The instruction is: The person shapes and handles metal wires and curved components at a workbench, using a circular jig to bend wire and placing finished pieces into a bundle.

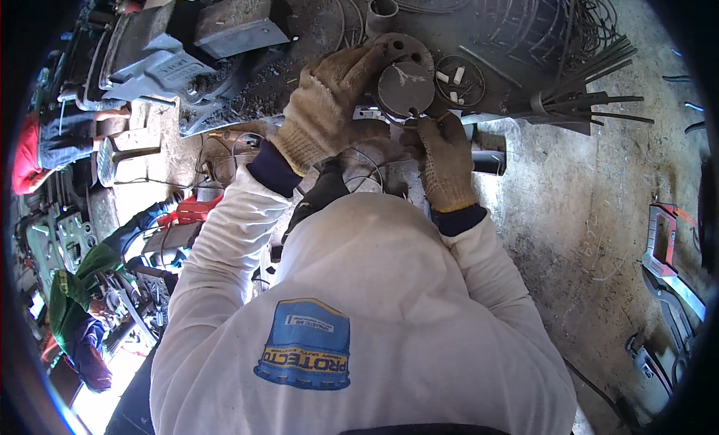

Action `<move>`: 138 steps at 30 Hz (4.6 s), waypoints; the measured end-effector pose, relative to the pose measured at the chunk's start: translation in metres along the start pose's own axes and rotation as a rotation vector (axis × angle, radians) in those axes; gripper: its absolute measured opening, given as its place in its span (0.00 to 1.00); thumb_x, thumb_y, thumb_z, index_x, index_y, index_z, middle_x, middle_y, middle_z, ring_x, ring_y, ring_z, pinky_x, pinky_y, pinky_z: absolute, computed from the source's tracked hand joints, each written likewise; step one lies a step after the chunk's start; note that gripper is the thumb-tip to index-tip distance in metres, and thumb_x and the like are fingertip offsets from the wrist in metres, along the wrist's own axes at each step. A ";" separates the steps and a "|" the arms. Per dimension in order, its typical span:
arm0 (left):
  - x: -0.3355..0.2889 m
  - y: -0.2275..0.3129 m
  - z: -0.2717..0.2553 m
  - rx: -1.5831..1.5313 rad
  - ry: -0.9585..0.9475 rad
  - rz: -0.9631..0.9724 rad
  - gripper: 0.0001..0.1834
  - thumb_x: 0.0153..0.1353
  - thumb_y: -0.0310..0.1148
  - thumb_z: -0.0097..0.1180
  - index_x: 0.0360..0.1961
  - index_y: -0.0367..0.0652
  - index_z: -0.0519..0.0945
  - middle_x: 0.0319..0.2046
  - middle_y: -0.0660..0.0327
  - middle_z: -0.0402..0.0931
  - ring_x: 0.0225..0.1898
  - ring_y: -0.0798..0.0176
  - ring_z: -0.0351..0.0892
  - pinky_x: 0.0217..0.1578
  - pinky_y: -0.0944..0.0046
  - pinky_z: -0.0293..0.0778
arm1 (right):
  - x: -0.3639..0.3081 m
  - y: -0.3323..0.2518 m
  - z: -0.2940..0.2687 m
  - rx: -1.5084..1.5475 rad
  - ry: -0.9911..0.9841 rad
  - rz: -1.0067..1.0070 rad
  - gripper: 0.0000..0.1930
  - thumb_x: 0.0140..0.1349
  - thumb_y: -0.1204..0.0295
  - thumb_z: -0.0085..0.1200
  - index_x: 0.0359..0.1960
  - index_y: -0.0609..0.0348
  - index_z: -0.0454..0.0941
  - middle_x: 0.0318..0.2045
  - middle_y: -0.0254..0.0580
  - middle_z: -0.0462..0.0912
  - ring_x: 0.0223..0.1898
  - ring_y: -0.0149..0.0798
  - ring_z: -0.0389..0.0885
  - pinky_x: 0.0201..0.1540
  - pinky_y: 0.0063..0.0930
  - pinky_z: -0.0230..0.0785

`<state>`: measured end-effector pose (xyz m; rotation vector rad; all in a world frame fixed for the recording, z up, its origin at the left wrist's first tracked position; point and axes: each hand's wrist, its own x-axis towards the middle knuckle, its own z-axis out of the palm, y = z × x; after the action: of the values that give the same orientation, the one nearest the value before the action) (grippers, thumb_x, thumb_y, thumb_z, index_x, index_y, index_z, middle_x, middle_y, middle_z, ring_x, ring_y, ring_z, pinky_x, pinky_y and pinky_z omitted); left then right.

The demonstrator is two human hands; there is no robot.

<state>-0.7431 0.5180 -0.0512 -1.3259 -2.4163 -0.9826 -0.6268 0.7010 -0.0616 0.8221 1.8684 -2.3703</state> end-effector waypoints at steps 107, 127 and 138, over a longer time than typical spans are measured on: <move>-0.014 0.005 -0.041 -0.163 0.046 -0.140 0.52 0.40 0.34 0.77 0.68 0.37 0.65 0.60 0.41 0.71 0.61 0.40 0.73 0.61 0.50 0.71 | -0.009 -0.021 0.006 0.025 0.082 -0.133 0.11 0.72 0.63 0.51 0.40 0.59 0.78 0.27 0.30 0.76 0.26 0.25 0.71 0.30 0.22 0.66; -0.024 0.056 -0.127 0.072 0.598 0.272 0.24 0.49 0.27 0.66 0.51 0.38 0.80 0.49 0.46 0.79 0.45 0.40 0.81 0.48 0.51 0.78 | -0.055 -0.133 0.059 0.122 -0.389 -0.374 0.15 0.70 0.61 0.56 0.43 0.63 0.80 0.28 0.35 0.83 0.24 0.24 0.78 0.25 0.16 0.69; -0.025 0.069 -0.126 -0.951 0.384 -0.555 0.15 0.74 0.39 0.51 0.43 0.35 0.80 0.29 0.60 0.84 0.28 0.70 0.83 0.29 0.69 0.79 | -0.035 -0.144 0.042 -0.254 -0.252 -0.327 0.20 0.70 0.53 0.55 0.44 0.60 0.81 0.27 0.34 0.82 0.23 0.23 0.76 0.26 0.19 0.69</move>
<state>-0.6889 0.4453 0.0630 -0.4830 -2.0591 -2.4588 -0.6600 0.6929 0.0884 0.1986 2.2642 -2.1930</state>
